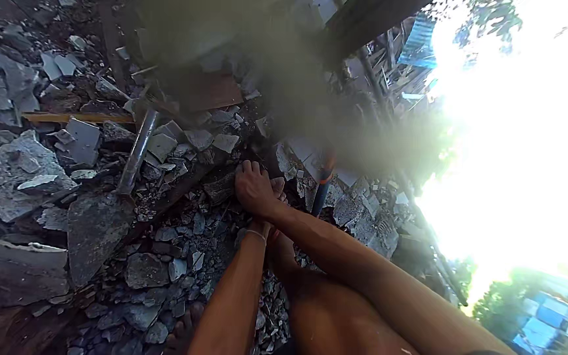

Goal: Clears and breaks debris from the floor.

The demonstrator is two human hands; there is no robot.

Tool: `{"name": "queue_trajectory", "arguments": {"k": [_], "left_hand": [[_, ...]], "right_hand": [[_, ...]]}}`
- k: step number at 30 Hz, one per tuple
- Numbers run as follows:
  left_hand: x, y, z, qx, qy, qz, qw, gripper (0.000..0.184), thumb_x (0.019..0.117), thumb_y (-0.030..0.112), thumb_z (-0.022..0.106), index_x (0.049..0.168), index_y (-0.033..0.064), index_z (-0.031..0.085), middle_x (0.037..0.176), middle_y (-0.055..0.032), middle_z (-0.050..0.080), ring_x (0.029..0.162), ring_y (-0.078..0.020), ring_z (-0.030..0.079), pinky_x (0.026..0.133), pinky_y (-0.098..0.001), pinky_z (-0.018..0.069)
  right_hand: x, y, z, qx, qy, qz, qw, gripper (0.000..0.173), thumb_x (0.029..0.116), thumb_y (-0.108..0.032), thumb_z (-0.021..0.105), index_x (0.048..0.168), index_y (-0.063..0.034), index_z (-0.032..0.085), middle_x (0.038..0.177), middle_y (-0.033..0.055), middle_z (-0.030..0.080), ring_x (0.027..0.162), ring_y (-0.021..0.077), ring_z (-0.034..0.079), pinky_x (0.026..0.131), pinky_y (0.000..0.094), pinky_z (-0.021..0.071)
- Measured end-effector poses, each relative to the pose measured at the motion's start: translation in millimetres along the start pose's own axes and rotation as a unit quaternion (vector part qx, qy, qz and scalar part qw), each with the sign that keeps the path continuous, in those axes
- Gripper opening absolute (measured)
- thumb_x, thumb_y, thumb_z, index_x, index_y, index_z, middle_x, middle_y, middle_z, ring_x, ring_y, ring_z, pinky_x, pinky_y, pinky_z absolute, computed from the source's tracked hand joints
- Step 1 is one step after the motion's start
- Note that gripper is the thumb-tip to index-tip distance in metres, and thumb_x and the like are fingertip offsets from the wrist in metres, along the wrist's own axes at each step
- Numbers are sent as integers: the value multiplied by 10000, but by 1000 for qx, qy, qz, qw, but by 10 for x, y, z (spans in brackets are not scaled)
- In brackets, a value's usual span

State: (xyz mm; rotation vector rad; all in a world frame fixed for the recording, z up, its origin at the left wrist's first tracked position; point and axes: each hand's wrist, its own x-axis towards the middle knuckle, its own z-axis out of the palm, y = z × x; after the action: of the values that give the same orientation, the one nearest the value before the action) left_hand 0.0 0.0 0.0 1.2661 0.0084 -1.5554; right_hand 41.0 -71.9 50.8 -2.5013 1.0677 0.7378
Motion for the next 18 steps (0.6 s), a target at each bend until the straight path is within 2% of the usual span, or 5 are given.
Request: {"name": "queue_trajectory", "arguments": {"k": [2, 7, 11, 15, 18], "left_hand": [[-289, 379, 31, -15, 3, -117, 993, 302, 1121, 225, 430, 1331, 63, 575, 949, -72, 602, 768, -112, 560, 723, -266, 515], [-533, 279, -36, 99, -132, -154, 974, 212, 979, 39, 629, 1190, 35, 614, 968, -34, 661, 845, -90, 638, 789, -275, 563], [-742, 977, -240, 520, -368, -111, 763, 321, 897, 369, 784, 1093, 117, 756, 1005, -76, 744, 941, -228, 709, 902, -523, 571], [-775, 2144, -287, 704, -148, -41, 693, 230, 995, 341, 676, 1084, 142, 750, 1006, -120, 735, 944, -319, 710, 856, -609, 565], [-156, 2196, -93, 758, -84, 152, 629, 182, 982, 242, 689, 1076, 97, 747, 1043, -135, 703, 978, -334, 697, 857, -579, 570]], "right_hand": [[-9, -3, 0, 10, 4, 19, 1000, 443, 966, -187, 627, 1358, 10, 562, 1361, 214, 533, 1276, 395, 537, 875, 555, 560], [-79, 182, 72, 82, -2, 20, 996, 567, 941, -111, 668, 1477, -150, 487, 1324, 219, 550, 1121, 428, 630, 670, 552, 603], [-103, 304, 170, 125, 11, 0, 992, 501, 980, -103, 614, 1463, -160, 491, 1237, 176, 646, 1088, 397, 669, 688, 540, 607], [-103, 289, 218, 187, 38, 3, 982, 498, 978, -143, 618, 1463, -143, 503, 1210, 162, 661, 1113, 388, 656, 708, 547, 605], [-48, 300, 255, 221, 73, 3, 973, 339, 982, -159, 614, 1311, -74, 624, 1203, 171, 671, 1142, 385, 638, 790, 552, 589]]}}
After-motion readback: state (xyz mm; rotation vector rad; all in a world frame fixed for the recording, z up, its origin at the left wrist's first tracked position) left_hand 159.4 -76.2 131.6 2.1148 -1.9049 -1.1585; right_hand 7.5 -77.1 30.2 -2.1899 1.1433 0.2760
